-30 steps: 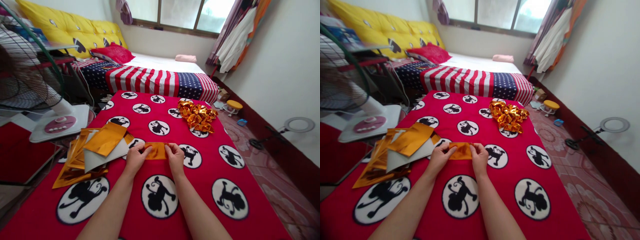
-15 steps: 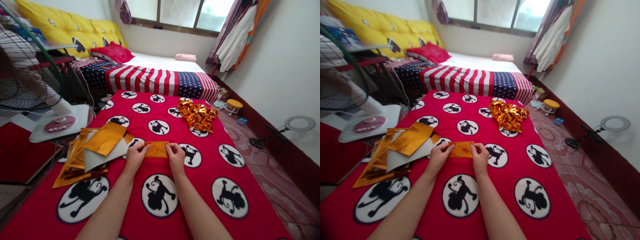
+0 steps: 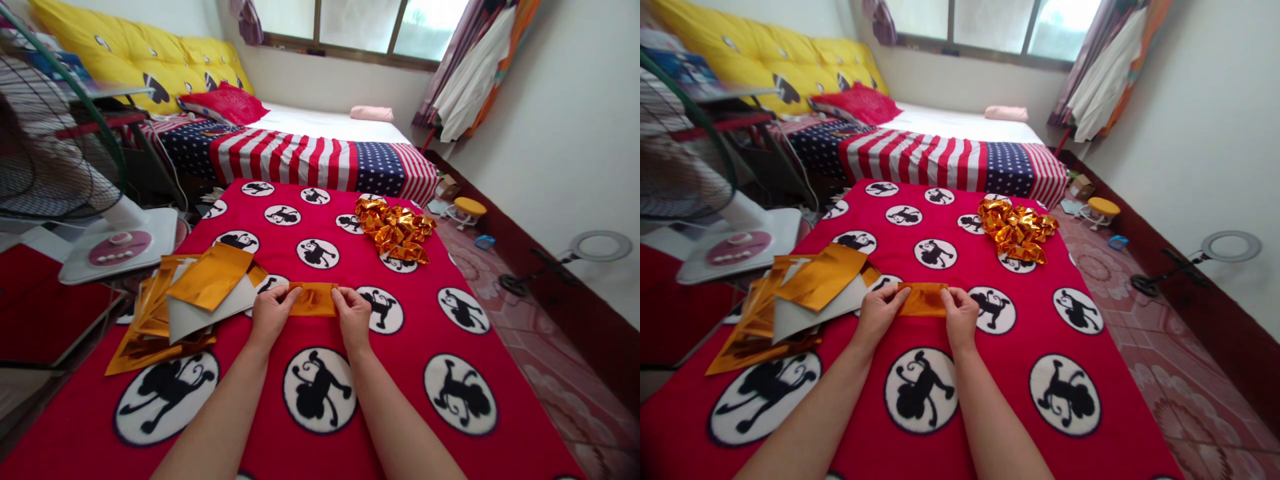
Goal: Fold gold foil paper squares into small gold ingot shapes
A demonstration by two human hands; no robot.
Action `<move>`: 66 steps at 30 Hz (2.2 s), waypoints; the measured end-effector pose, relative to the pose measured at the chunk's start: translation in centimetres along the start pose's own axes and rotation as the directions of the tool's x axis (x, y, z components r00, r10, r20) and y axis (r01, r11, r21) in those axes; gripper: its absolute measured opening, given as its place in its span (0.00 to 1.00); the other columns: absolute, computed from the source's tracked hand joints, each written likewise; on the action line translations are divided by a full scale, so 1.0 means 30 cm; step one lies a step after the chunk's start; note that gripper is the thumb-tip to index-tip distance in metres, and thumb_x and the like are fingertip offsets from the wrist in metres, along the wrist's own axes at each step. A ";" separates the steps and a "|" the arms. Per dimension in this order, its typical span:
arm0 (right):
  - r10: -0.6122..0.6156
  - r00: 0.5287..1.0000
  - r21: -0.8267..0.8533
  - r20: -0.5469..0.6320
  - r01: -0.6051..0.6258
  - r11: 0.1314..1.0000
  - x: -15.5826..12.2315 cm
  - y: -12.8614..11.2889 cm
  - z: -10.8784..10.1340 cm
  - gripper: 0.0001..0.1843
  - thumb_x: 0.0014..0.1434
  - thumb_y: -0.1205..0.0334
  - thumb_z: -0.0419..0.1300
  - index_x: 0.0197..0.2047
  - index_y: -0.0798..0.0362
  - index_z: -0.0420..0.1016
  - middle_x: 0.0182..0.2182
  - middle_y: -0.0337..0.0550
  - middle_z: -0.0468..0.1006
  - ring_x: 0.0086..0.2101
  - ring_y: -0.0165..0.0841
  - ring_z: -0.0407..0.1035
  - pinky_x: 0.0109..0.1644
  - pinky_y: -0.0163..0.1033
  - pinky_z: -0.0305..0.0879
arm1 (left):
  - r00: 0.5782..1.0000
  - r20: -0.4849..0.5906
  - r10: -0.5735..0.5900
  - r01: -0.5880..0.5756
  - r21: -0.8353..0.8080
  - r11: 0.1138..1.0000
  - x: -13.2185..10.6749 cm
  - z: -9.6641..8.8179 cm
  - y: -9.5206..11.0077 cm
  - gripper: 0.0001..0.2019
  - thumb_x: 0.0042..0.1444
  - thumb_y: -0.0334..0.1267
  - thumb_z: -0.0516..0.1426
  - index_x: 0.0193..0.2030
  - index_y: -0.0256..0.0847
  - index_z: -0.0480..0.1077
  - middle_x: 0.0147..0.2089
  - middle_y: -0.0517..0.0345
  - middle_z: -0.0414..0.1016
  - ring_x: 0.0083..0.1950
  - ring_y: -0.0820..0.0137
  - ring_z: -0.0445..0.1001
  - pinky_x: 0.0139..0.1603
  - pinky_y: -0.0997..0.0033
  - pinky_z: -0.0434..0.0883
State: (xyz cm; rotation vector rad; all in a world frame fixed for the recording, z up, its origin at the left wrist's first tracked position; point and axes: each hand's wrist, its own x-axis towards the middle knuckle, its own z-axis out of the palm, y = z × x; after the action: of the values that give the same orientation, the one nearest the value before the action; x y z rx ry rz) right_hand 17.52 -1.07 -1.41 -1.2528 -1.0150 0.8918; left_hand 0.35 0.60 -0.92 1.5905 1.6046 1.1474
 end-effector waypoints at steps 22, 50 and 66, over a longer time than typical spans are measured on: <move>-0.084 0.994 -0.140 -0.075 0.073 0.987 -0.007 -0.006 0.011 0.17 0.58 0.48 0.59 0.28 0.55 0.73 0.23 0.36 0.72 0.25 0.29 0.63 0.31 0.33 0.61 | 0.997 -0.036 0.061 -0.049 0.276 0.960 -0.003 0.009 0.022 0.18 0.59 0.49 0.54 0.23 0.41 0.68 0.24 0.61 0.69 0.28 0.72 0.65 0.31 0.73 0.58; -0.217 0.976 -0.790 -0.006 0.129 0.600 0.035 -0.016 0.019 0.09 0.61 0.59 0.55 0.39 0.53 0.74 0.35 0.46 0.76 0.35 0.37 0.70 0.40 0.40 0.63 | 0.932 0.237 0.272 -0.347 0.382 0.856 0.034 -0.009 -0.007 0.13 0.49 0.44 0.66 0.42 0.49 0.79 0.45 0.58 0.76 0.49 0.62 0.69 0.50 0.62 0.63; -0.014 0.894 -0.727 0.448 0.373 0.576 -0.108 -0.017 0.191 0.52 0.61 0.34 0.46 0.71 0.70 0.40 0.70 0.61 0.39 0.69 0.44 0.32 0.70 0.53 0.38 | 0.926 0.300 0.229 -0.351 0.461 0.815 0.042 -0.013 -0.019 0.10 0.54 0.40 0.60 0.43 0.50 0.79 0.46 0.57 0.76 0.49 0.61 0.68 0.45 0.61 0.63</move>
State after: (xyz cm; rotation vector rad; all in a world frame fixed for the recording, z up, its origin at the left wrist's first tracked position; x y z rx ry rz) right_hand 11.05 -2.38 -1.09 -1.6778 -2.0123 0.4897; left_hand -0.40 1.82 -1.05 2.2891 1.6227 0.6580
